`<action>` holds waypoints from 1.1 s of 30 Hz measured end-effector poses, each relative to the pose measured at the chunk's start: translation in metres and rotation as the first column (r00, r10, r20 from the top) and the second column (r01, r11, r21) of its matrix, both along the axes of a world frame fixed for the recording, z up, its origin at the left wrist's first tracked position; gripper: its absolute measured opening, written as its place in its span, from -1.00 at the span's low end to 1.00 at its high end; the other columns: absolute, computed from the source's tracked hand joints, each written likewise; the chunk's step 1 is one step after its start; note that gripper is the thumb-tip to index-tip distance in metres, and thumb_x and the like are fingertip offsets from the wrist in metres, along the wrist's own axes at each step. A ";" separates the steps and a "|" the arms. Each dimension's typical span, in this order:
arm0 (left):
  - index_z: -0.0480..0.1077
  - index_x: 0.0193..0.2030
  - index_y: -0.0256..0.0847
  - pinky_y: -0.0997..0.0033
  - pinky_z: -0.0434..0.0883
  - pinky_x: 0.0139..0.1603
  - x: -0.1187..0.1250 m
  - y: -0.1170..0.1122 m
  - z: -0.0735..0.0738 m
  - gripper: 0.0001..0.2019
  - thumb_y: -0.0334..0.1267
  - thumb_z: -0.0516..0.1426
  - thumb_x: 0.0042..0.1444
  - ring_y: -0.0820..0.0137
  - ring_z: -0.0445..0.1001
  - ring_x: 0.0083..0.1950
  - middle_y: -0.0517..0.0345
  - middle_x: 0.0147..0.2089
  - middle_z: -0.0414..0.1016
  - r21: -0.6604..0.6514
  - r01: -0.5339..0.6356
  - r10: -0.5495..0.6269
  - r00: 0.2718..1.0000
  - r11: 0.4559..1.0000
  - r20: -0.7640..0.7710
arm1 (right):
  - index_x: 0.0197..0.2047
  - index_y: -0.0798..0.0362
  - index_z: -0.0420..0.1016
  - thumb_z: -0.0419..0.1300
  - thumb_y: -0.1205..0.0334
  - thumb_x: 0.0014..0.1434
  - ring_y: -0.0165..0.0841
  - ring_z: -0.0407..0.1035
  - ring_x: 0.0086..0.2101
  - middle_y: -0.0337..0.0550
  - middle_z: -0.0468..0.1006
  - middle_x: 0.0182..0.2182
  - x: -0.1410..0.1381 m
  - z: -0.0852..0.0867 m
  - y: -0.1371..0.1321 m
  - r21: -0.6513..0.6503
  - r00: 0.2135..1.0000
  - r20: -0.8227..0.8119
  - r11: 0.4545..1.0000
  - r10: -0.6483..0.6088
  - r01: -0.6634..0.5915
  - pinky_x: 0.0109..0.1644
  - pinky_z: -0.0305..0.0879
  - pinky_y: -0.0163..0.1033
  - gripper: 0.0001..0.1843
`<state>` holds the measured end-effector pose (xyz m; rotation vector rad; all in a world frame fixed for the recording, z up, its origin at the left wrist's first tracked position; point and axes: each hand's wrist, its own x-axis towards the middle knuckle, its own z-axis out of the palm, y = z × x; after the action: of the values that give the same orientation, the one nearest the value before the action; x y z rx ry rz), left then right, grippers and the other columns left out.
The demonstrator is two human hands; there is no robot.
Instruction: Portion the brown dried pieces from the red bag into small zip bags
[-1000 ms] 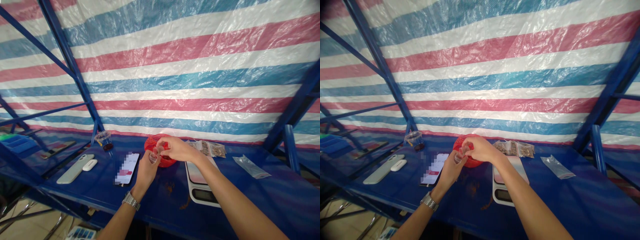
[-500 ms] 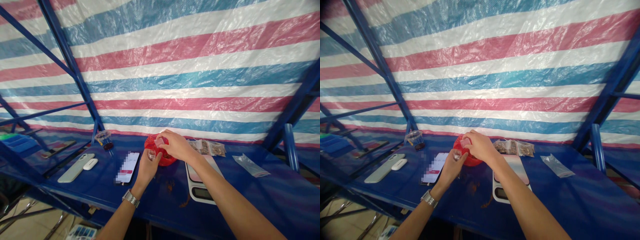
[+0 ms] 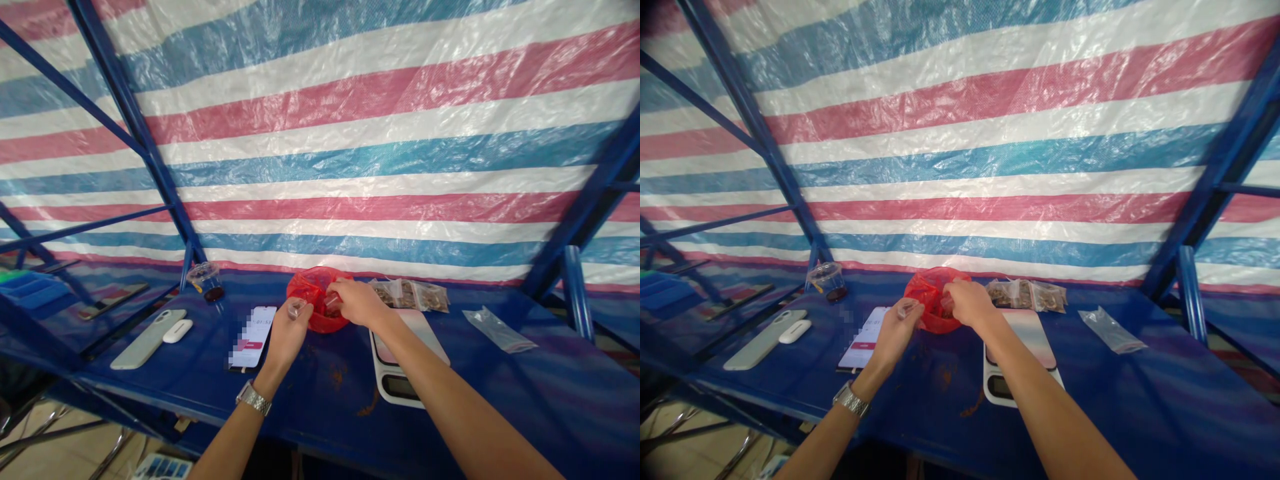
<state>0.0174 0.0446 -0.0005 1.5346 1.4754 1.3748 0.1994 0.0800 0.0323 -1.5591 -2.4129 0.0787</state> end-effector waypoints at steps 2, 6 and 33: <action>0.40 -0.39 -0.19 0.40 0.30 -0.31 0.001 0.000 -0.004 -0.84 -0.18 0.15 0.15 0.36 0.45 -0.38 0.15 -0.43 0.51 -0.031 -0.005 -0.001 0.983 0.999 -0.184 | 0.04 0.02 0.56 0.15 0.51 0.15 -0.10 0.51 0.02 0.03 0.60 0.05 -0.002 -0.003 0.001 0.025 0.999 0.048 1.000 -0.013 0.011 0.05 0.36 -0.13 -0.57; 0.35 -0.38 -0.13 0.37 0.22 -0.31 0.006 -0.005 -0.009 -0.85 -0.18 0.15 0.18 0.28 0.49 -0.36 0.09 -0.43 0.53 -0.101 -0.016 -0.020 0.936 0.995 -0.350 | 0.00 0.05 0.57 0.12 0.54 0.13 -0.09 0.51 0.03 0.06 0.62 0.01 -0.003 -0.012 0.003 0.036 0.997 0.080 0.999 -0.022 0.019 0.07 0.36 -0.14 -0.58; 0.21 -0.41 -0.14 0.49 0.26 -0.35 0.015 0.006 -0.021 -0.79 -0.51 0.06 -0.20 0.45 0.31 -0.41 0.32 -0.46 0.31 -0.002 -0.115 0.115 0.992 0.993 0.049 | 0.02 0.10 0.60 0.25 0.38 0.06 0.02 0.56 0.00 0.17 0.66 -0.02 -0.010 -0.001 -0.006 -0.144 0.988 0.120 0.983 -0.097 0.114 -0.01 0.48 -0.07 -0.59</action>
<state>0.0327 0.0508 -0.0214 1.4256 1.5540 1.4679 0.1896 0.0735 0.0312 -1.8006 -2.4541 0.1597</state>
